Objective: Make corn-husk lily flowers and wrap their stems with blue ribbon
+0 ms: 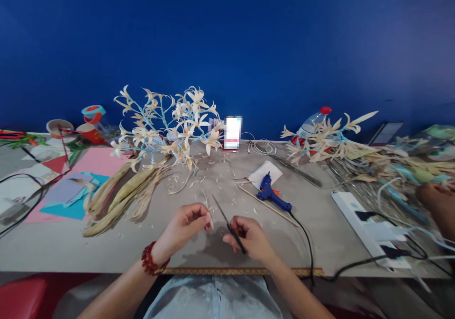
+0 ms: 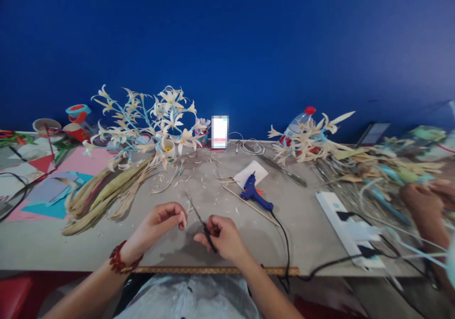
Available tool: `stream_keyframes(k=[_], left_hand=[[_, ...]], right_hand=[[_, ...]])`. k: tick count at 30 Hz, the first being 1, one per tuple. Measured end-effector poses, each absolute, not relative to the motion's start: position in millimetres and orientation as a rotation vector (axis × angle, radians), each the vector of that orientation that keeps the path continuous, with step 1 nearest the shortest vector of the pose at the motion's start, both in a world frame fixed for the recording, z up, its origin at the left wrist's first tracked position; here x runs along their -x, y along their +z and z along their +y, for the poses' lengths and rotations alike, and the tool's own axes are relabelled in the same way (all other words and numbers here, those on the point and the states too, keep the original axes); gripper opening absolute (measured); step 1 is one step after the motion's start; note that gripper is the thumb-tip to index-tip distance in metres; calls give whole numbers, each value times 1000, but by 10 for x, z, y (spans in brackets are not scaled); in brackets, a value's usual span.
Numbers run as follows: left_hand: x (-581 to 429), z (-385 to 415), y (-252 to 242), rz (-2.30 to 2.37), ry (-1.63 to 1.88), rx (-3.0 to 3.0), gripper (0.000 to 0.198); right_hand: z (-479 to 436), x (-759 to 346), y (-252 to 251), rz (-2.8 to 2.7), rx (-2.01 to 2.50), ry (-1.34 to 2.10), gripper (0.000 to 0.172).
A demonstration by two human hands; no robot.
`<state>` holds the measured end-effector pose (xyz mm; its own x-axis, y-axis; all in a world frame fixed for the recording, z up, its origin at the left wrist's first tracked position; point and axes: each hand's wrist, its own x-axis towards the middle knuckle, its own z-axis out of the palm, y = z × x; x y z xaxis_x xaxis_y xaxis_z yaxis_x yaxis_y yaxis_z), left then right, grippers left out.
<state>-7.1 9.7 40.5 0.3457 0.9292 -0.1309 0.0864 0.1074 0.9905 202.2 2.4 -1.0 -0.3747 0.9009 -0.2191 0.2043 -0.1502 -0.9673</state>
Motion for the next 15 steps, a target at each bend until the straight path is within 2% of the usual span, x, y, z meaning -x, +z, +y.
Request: stream_keyframes(k=[3, 7, 12, 15], left_hand=[[36, 105, 400, 1103, 706, -1499, 20], [-13, 101, 433, 1168, 628, -1746, 16], [-12, 101, 450, 1200, 586, -1883, 11], [-12, 104, 406, 1214, 578, -1921, 10]], right_hand=[[87, -1941, 94, -1459, 1160, 1504, 34], [152, -1820, 195, -1439, 1089, 1448, 30], [180, -1795, 201, -1681, 1130, 1280, 17], [182, -1820, 177, -1779, 1148, 1207, 17]])
